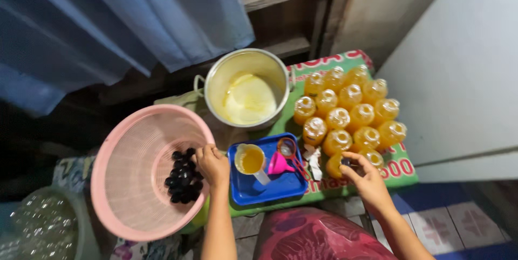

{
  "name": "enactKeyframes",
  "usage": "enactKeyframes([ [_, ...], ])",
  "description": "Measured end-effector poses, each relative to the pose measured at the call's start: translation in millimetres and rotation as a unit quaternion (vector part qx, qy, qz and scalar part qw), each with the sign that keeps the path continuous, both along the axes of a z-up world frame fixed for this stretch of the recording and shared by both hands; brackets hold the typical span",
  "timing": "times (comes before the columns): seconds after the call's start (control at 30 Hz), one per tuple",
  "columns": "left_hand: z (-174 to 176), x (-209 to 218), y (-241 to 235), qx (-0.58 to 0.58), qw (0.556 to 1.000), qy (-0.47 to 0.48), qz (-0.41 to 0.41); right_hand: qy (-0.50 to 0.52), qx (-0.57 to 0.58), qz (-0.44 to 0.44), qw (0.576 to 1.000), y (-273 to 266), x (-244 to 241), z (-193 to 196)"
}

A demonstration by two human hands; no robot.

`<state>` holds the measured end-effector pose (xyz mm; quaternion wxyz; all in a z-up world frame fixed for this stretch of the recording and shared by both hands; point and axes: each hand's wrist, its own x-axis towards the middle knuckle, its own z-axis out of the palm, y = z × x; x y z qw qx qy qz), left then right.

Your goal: The person pours a yellow liquid from a large pot into multiple plastic bottles using a measuring cup. They then place black bottle caps into the bottles and screw them on to seal them.

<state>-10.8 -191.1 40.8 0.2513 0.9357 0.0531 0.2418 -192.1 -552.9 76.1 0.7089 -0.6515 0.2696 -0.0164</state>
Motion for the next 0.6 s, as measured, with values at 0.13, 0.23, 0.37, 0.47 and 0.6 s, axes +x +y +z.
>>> enactKeyframes([
  [0.13, -10.6, -5.1, 6.2, -0.024, 0.999, -0.034, -0.001, 0.01, -0.035, 0.168, 0.985, 24.4, 29.2, 15.7],
  [0.23, -10.7, -5.9, 8.1, -0.087, 0.996, -0.025, 0.005, -0.054, -0.161, 0.316, 0.933, 54.2, 54.6, 38.0],
  [0.37, -10.4, -14.0, 21.4, -0.132, 0.991, 0.034, 0.001, -0.222, -0.234, 0.415, 0.851, 112.8, 90.5, 56.1],
  [0.47, -8.5, -18.8, 42.1, -0.105, 0.994, 0.016, -0.017, -0.264, -0.263, 0.442, 0.816, 170.2, 115.1, 55.8],
  [0.6, -7.7, -27.1, 72.1, -0.077, 0.995, 0.04, -0.045, -0.334, -0.321, 0.465, 0.754, 239.5, 143.0, 42.6],
])
